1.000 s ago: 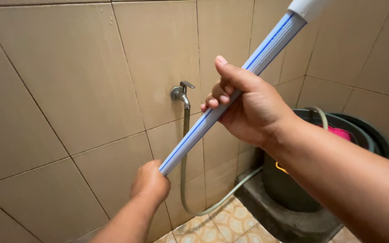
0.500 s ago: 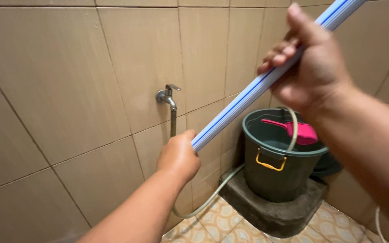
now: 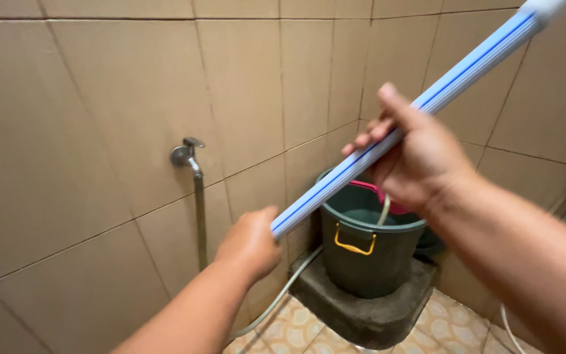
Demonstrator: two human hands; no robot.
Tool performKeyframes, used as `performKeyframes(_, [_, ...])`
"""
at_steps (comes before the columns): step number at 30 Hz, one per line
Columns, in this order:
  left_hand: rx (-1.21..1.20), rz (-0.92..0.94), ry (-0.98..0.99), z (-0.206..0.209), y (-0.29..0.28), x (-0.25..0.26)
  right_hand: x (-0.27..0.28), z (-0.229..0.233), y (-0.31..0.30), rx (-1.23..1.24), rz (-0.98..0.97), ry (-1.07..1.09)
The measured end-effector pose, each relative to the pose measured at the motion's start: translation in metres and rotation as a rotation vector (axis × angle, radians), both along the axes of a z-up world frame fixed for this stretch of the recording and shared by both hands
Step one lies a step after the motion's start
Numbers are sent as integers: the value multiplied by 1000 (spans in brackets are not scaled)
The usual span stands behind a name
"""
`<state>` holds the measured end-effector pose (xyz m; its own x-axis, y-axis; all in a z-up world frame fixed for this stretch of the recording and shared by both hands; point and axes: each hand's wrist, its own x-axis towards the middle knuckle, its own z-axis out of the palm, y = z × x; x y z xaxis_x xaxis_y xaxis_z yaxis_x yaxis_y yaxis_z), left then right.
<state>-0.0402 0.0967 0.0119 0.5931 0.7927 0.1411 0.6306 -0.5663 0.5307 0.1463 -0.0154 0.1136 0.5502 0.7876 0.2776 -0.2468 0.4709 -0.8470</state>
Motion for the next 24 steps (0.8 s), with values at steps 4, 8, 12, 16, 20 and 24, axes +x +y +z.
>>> performKeyframes(4, [137,-124,-123,31,-9,64,58,41,-23,202,-18,-1])
performKeyframes(8, [135,-162,-132,30,-17,120,99,47,-42,191,-96,-6])
performKeyframes(12, [-3,-167,-134,-7,-23,149,111,13,-43,41,-175,57])
performKeyframes(16, [-184,-316,-106,-42,-29,166,125,-12,-68,-84,-101,42])
performKeyframes(20, [-289,-388,-47,-57,-43,184,160,-2,-107,-97,-7,-80])
performKeyframes(24, [-259,-379,-26,-60,-61,210,194,-2,-118,1,-82,89])
